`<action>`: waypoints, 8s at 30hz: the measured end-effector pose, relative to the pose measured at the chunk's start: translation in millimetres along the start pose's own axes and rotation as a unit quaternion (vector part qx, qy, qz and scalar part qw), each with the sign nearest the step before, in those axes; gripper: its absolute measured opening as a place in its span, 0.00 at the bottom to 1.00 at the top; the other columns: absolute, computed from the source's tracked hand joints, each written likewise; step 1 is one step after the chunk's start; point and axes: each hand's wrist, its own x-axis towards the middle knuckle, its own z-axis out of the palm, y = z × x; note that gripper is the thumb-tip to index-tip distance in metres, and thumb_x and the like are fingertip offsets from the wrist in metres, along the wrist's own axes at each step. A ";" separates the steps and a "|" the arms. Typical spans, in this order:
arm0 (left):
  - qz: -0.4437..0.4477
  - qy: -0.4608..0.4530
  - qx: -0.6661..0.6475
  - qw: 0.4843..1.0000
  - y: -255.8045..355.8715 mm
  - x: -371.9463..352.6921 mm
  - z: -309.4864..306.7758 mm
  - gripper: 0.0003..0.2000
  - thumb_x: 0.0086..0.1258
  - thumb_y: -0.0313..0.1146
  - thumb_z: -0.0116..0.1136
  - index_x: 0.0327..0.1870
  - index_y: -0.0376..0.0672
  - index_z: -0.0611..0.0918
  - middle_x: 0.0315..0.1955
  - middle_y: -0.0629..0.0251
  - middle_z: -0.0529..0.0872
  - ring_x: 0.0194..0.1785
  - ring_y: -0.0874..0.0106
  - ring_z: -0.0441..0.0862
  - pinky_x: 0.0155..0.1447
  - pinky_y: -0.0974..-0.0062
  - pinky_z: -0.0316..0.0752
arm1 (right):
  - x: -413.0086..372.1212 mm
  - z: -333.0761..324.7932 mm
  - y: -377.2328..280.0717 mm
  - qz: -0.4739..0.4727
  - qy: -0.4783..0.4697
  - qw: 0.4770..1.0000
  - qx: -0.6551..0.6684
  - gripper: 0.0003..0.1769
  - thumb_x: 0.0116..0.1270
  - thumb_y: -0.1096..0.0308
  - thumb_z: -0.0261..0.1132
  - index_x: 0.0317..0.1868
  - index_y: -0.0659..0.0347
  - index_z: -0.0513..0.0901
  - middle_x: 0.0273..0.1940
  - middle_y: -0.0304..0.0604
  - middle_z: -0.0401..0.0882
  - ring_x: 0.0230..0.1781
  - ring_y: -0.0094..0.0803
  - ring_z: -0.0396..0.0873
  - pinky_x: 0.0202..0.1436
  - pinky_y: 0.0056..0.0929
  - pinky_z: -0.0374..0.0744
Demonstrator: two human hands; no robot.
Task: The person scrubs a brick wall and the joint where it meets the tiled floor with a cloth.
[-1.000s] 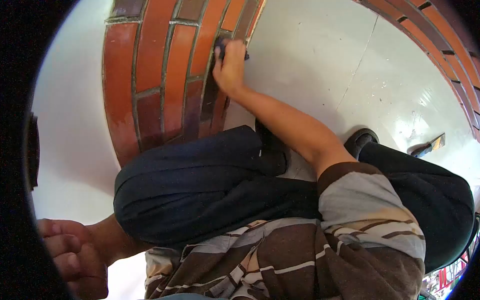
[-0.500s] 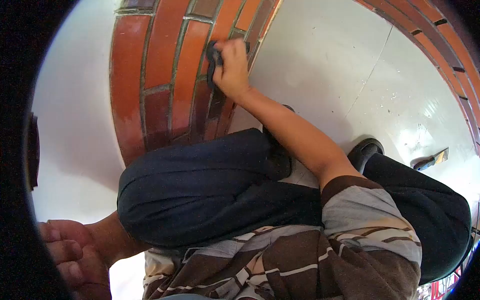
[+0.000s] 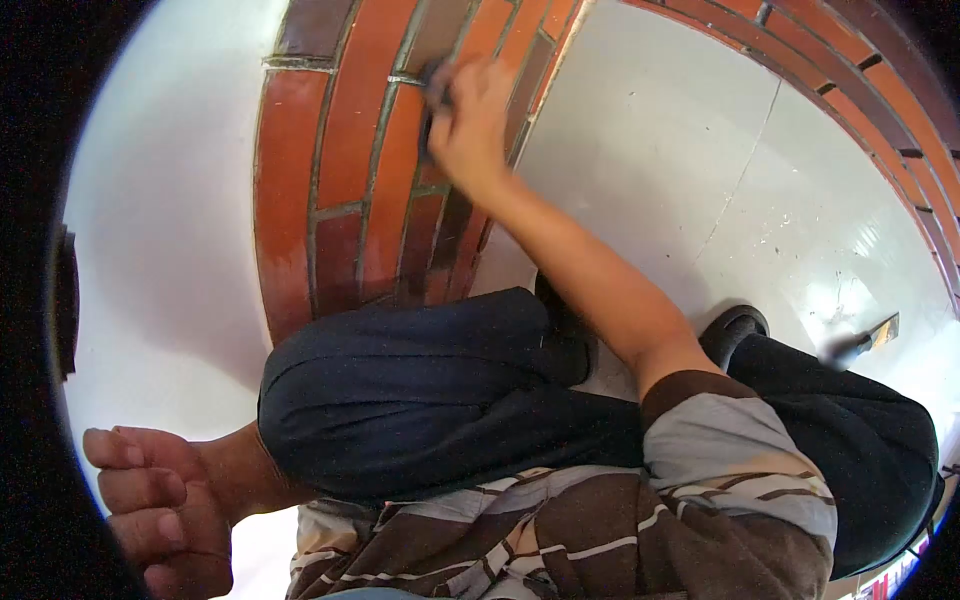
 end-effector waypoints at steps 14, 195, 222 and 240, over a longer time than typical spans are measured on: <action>0.032 0.158 -0.008 0.987 -20.1 -33.1 2.9 0.18 0.75 0.39 0.35 0.21 0.52 0.70 0.17 0.78 0.72 0.19 0.78 0.62 0.40 0.62 0.58 | 9.5 11.3 -57.0 -0.228 -0.114 0.964 0.073 0.15 0.47 0.66 0.67 0.39 0.46 0.81 0.34 0.41 0.70 0.36 0.40 0.68 0.41 0.42 0.66; 0.211 -0.327 -0.755 0.528 -44.1 104.3 248.0 0.28 0.61 0.46 0.54 0.47 0.24 0.84 0.44 0.32 0.83 0.46 0.45 0.83 0.51 0.56 0.77 | 150.6 -286.8 -27.8 0.333 -0.708 0.446 -0.435 0.15 0.63 0.63 0.54 0.40 0.57 0.86 0.40 0.45 0.84 0.38 0.40 0.79 0.40 0.47 0.76; -0.249 -0.116 -0.794 0.543 -34.8 -104.8 288.2 0.33 0.72 0.55 0.43 0.49 0.26 0.84 0.48 0.41 0.85 0.55 0.52 0.80 0.65 0.58 0.67 | 134.7 -169.8 23.0 0.144 -0.787 0.365 -0.476 0.12 0.64 0.68 0.54 0.41 0.57 0.83 0.39 0.46 0.83 0.38 0.41 0.79 0.44 0.44 0.75; -0.291 -0.269 -0.845 0.358 1.1 -230.2 320.6 0.29 0.73 0.48 0.46 0.58 0.26 0.79 0.53 0.41 0.82 0.56 0.55 0.80 0.64 0.57 0.69 | 119.4 -165.7 49.5 0.287 -0.791 0.420 -0.341 0.13 0.68 0.61 0.54 0.44 0.58 0.79 0.35 0.44 0.78 0.34 0.37 0.77 0.37 0.44 0.78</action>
